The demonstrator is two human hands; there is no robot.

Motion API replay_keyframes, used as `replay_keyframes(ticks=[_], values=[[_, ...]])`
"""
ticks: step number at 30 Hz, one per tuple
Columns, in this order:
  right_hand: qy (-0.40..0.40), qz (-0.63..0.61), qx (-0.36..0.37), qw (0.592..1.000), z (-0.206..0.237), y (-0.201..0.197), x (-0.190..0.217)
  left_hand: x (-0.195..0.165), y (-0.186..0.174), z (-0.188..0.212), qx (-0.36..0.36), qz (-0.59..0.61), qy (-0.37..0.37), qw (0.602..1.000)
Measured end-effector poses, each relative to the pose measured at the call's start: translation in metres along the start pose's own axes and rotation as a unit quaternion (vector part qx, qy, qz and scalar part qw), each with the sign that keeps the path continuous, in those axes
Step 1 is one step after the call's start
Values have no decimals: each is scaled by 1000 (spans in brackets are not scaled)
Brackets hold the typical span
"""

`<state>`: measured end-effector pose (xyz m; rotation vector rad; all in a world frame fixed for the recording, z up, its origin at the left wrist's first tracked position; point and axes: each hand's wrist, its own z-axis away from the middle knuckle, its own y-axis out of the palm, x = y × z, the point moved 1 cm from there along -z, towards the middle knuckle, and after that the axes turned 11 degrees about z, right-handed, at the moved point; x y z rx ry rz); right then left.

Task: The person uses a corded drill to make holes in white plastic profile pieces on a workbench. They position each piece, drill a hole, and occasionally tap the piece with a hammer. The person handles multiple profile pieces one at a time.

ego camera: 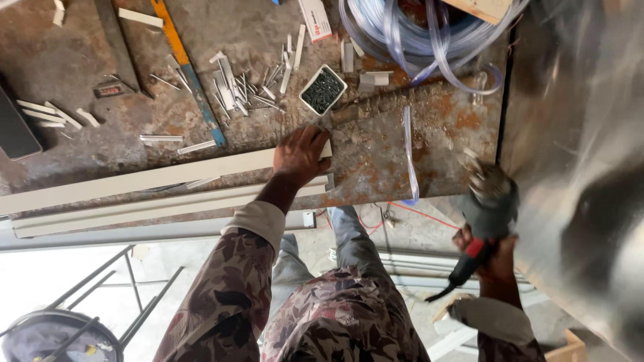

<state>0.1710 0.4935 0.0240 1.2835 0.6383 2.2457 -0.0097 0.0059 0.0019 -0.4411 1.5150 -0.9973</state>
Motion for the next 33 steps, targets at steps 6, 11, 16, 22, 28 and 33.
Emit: replay_keyframes(ticks=[6,11,16,22,28,33], values=[[61,-65,225,970,-23,16,-14,2,1,2,16,3,-19,1000],[100,95,69,988,-8,70,36,6,5,5,54,1,-38,998],[148,482,-140,852,16,156,174,9,1,11,53,11,-39,998],[293,808,-111,499,-37,285,206,13,-1,10,51,37,-41,997],[166,911,124,356,-95,389,178,16,1,13,32,47,-45,997],[89,919,190,335,-119,430,153,20,4,13,4,47,-18,999]])
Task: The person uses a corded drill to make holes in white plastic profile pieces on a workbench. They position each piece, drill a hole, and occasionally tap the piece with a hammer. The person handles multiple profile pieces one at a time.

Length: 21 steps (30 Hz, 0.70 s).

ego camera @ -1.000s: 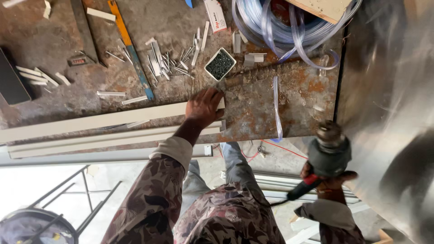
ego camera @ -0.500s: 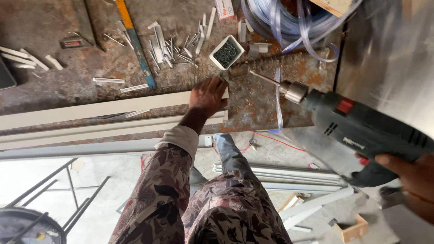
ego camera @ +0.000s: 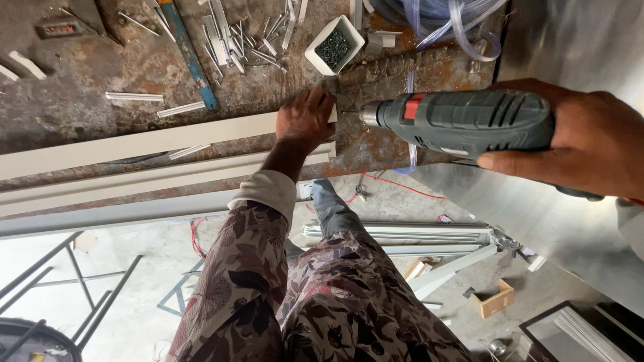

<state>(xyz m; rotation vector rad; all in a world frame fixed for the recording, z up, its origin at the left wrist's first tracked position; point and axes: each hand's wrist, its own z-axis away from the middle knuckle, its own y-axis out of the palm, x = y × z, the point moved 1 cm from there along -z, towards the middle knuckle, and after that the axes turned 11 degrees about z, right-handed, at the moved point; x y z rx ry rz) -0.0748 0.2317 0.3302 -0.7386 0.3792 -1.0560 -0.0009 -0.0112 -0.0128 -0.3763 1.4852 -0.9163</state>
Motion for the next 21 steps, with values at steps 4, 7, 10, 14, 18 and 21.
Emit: replay_keyframes(ticks=[4,7,10,14,18,21], values=[[-29,72,4,997,-10,-7,10,3,3,2,-19,4,10,1000],[31,50,30,998,-16,-7,13,5,5,3,-22,12,14,1000],[47,50,40,997,-22,-6,15,7,6,3,-23,10,12,1000],[19,59,15,998,-24,-6,18,8,7,2,-23,3,11,1000],[-23,94,-11,995,-26,-7,19,7,7,2,-29,4,14,999],[3,97,9,995,-28,-8,19,6,6,2,-19,14,0,1000]])
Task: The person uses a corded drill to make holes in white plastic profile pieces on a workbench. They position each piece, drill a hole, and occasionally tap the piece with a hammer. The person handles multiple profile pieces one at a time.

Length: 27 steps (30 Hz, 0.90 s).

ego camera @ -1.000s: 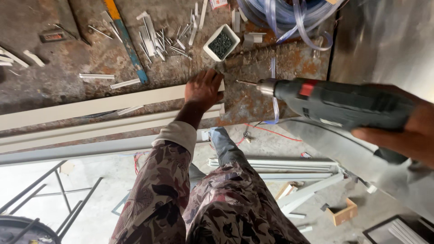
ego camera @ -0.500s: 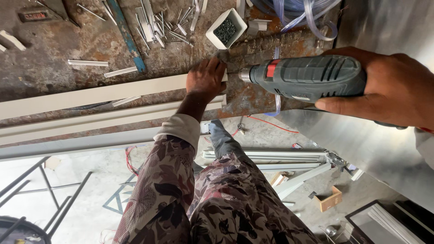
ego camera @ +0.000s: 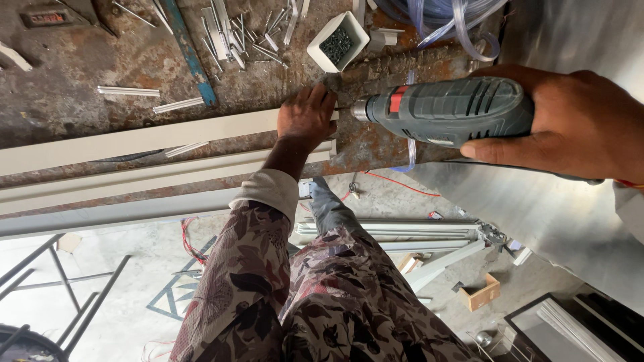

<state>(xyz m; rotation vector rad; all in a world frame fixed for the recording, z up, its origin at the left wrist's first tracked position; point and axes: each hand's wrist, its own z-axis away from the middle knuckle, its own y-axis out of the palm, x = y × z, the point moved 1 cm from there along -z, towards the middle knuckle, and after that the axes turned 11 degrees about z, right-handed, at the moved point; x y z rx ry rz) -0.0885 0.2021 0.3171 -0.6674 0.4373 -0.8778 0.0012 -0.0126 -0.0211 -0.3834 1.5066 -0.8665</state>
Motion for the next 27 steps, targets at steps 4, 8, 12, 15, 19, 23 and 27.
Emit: replay_keyframes(ticks=[4,8,12,15,19,23,27], values=[[18,22,32,999,-2,-1,2,0,-3,2,8,-8,3,1000],[7,28,25,999,-4,-5,2,-1,-3,-1,22,-9,-7,1000],[16,30,43,999,-5,-7,3,-2,-4,-2,30,-11,-5,999],[20,22,25,999,-3,-8,5,-2,-5,-2,29,-22,-6,999],[20,41,20,999,-5,-8,7,-2,-5,-1,29,-10,-5,1000],[33,35,44,998,-7,-12,11,-1,-4,0,17,-10,1,1000],[14,56,30,998,-8,-23,21,0,-2,0,11,-8,7,1000]])
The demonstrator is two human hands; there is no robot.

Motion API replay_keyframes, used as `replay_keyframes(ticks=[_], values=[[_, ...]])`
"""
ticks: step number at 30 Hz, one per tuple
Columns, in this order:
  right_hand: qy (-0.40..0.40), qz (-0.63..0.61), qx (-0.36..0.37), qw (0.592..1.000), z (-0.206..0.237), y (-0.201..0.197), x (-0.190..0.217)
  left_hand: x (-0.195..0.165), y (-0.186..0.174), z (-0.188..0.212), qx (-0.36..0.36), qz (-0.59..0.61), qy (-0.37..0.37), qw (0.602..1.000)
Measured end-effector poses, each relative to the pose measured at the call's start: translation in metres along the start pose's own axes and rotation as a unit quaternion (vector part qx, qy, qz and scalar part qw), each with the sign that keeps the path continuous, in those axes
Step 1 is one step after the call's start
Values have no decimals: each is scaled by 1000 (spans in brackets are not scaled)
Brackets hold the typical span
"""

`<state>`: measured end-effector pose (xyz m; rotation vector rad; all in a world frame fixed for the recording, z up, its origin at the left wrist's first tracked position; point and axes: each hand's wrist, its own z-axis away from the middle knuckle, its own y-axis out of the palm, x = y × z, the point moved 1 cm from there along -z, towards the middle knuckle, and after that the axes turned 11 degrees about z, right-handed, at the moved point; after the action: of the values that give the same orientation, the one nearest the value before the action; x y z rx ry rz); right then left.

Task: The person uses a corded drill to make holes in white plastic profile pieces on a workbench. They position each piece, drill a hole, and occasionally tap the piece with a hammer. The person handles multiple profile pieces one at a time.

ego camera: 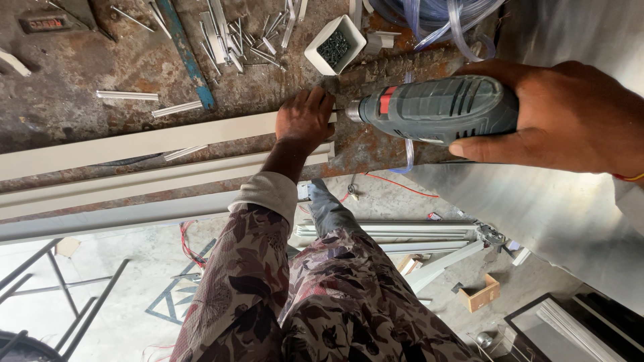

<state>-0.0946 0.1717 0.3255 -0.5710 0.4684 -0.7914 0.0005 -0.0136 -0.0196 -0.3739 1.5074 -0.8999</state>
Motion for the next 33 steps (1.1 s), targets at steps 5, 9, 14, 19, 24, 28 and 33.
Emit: replay_keyframes(ticks=[5,9,14,19,24,28,33], values=[[31,48,71,996,-2,-18,20,1,1,1,-12,-3,1,1000],[24,95,110,989,-2,-32,31,0,2,0,-8,0,-6,1000],[5,124,99,987,-6,-41,39,2,4,0,-39,-1,14,999],[-3,162,127,979,-11,-45,38,3,6,0,-26,-3,10,1000],[-10,140,119,983,-12,-46,41,3,3,-1,-27,1,9,1000],[-4,179,139,974,-12,-47,42,3,2,-2,-23,8,2,1000],[-10,144,115,983,-12,-48,40,2,1,-1,-18,11,1,1000]])
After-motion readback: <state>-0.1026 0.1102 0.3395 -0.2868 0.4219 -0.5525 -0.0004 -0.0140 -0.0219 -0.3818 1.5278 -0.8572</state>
